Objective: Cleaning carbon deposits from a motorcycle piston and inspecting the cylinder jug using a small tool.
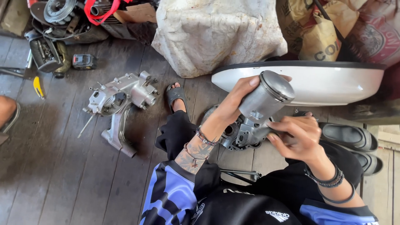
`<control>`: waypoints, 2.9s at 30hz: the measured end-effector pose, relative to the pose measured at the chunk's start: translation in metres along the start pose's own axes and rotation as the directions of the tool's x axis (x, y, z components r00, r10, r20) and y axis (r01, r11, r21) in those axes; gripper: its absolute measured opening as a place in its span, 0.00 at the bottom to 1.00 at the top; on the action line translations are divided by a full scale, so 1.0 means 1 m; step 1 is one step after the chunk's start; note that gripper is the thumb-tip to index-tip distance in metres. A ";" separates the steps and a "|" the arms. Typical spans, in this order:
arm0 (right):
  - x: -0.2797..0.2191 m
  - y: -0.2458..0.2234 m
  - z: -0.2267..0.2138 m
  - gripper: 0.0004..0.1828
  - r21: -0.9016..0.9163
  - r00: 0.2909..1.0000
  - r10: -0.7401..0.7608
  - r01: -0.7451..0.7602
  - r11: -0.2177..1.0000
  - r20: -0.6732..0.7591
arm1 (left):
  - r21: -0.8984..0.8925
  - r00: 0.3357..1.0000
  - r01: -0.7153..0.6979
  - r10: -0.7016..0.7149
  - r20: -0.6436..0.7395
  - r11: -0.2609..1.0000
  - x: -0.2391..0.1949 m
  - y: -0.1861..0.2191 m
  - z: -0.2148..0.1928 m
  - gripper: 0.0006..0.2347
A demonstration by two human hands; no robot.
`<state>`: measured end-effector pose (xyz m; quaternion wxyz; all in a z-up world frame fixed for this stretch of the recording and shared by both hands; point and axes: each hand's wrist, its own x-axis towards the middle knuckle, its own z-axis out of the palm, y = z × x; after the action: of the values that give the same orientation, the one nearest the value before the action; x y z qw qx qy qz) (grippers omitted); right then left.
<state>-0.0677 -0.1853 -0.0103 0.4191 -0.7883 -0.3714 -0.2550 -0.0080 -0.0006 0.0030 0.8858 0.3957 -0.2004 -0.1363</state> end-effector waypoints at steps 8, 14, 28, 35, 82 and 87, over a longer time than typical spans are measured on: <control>-0.029 0.021 -0.011 0.24 -0.282 0.974 0.183 -0.214 0.935 -0.135 | -0.057 0.980 0.072 -0.060 0.189 0.996 0.001 -0.002 -0.026 0.21; -0.036 0.024 -0.015 0.25 -0.276 0.973 0.149 -0.194 0.942 -0.175 | 0.012 0.980 0.073 -0.074 0.182 0.997 -0.001 0.001 -0.022 0.21; -0.030 0.017 -0.009 0.25 -0.314 0.976 0.153 -0.196 0.929 -0.156 | -0.049 0.977 0.079 -0.068 0.202 0.996 0.003 -0.006 -0.026 0.21; -0.044 0.027 -0.018 0.28 -0.313 0.967 0.135 -0.199 0.929 -0.215 | 0.025 0.973 0.082 -0.086 0.214 0.996 0.001 -0.011 -0.025 0.22; -0.011 0.000 -0.014 0.16 -0.180 0.995 0.074 -0.063 0.982 0.059 | 0.009 0.974 0.212 -0.212 0.078 0.977 -0.001 -0.008 -0.024 0.23; -0.024 0.008 -0.019 0.18 -0.285 0.994 0.104 -0.111 0.952 -0.040 | -0.246 0.950 0.308 -0.280 0.141 0.919 -0.001 -0.025 -0.027 0.27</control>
<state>-0.0768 -0.2133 -0.0214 0.3181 -0.8566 -0.2819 -0.2927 0.0013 0.0005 -0.0325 0.8885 0.2920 -0.1641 -0.3136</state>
